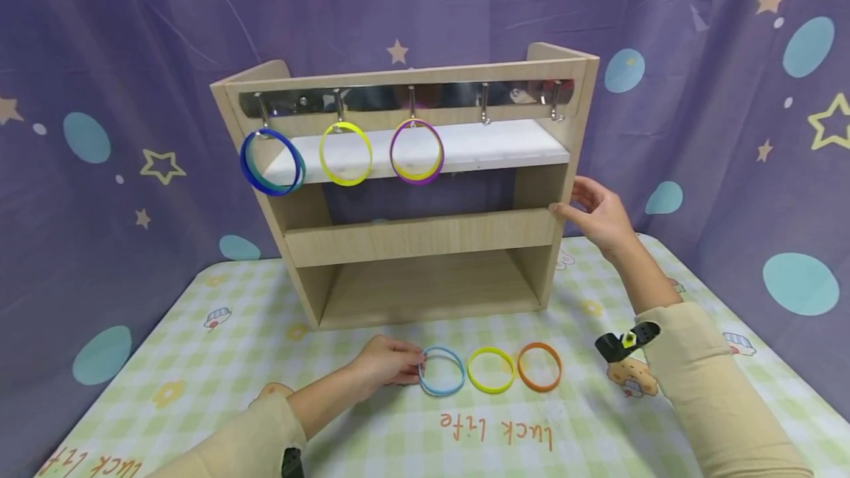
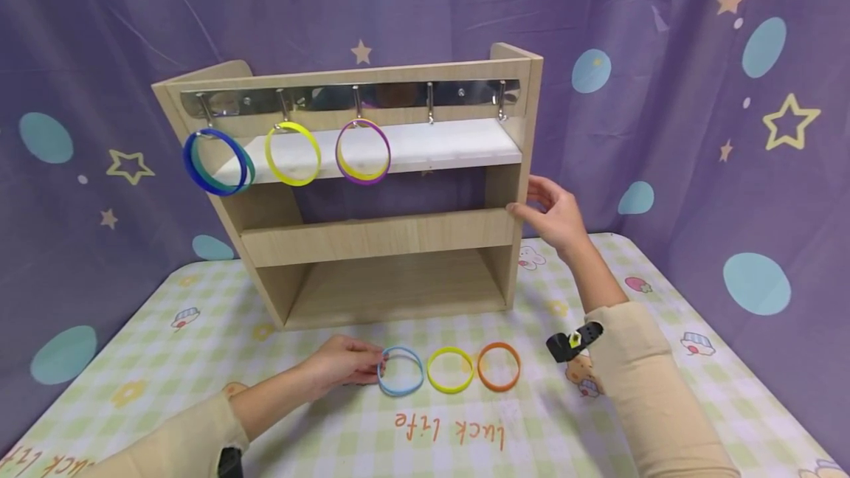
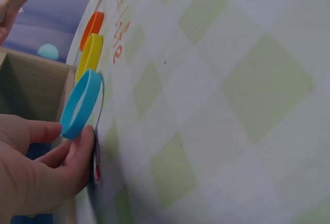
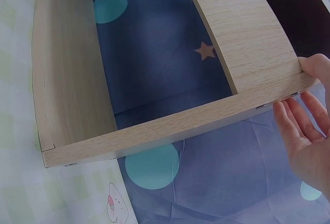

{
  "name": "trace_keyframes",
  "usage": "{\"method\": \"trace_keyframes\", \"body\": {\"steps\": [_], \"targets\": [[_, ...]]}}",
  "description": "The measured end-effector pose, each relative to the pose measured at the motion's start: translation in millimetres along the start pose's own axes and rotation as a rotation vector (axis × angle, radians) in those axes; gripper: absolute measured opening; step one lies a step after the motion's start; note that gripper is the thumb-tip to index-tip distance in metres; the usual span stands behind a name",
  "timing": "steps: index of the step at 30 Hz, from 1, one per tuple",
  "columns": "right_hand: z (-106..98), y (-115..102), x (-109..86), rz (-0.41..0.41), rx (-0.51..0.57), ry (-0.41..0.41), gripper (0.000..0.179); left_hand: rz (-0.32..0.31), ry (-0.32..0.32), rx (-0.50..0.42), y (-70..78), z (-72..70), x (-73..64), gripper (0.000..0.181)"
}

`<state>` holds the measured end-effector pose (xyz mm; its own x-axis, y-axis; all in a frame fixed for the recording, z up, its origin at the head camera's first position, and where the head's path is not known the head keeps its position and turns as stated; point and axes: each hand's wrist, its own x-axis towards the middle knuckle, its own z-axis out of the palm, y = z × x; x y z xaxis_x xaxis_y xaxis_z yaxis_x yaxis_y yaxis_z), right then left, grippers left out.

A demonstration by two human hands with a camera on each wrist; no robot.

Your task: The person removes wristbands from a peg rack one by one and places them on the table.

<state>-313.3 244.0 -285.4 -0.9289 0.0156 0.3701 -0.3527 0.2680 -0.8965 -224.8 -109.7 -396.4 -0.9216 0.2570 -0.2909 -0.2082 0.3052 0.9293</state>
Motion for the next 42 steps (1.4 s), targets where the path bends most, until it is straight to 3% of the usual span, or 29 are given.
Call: {"method": "trace_keyframes", "body": {"steps": [6, 11, 17, 26, 32, 36, 42], "targets": [[0, 1, 1.1, -0.005, 0.003, 0.000, 0.041, 0.079, 0.055, 0.269, 5.9, -3.8, -4.2, 0.025], [0, 2, 2.5, -0.014, 0.009, 0.005, 0.038, 0.120, -0.001, 0.347, 12.9, -10.3, -7.2, 0.024], [0, 0, 2.5, -0.010, -0.003, 0.004, 0.040, 0.212, -0.085, 0.396, 30.2, -21.7, -8.3, 0.030], [-1, -2, 0.8, -0.014, -0.006, 0.000, 0.041, 0.274, -0.043, 0.428, 80.1, -33.0, -11.4, 0.031], [-1, -1, 0.6, -0.006, -0.017, -0.002, 0.043, 0.315, 0.014, 0.448, 119.7, -41.5, -18.6, 0.033], [-1, 0, 0.7, -0.005, -0.025, -0.002, 0.044, 0.389, 0.058, 0.437, 144.8, -45.6, -23.3, 0.034], [0, -1, 1.1, -0.008, -0.001, 0.000, 0.039, 0.490, 0.179, 0.362, 168.7, -45.7, -27.6, 0.029]]}}
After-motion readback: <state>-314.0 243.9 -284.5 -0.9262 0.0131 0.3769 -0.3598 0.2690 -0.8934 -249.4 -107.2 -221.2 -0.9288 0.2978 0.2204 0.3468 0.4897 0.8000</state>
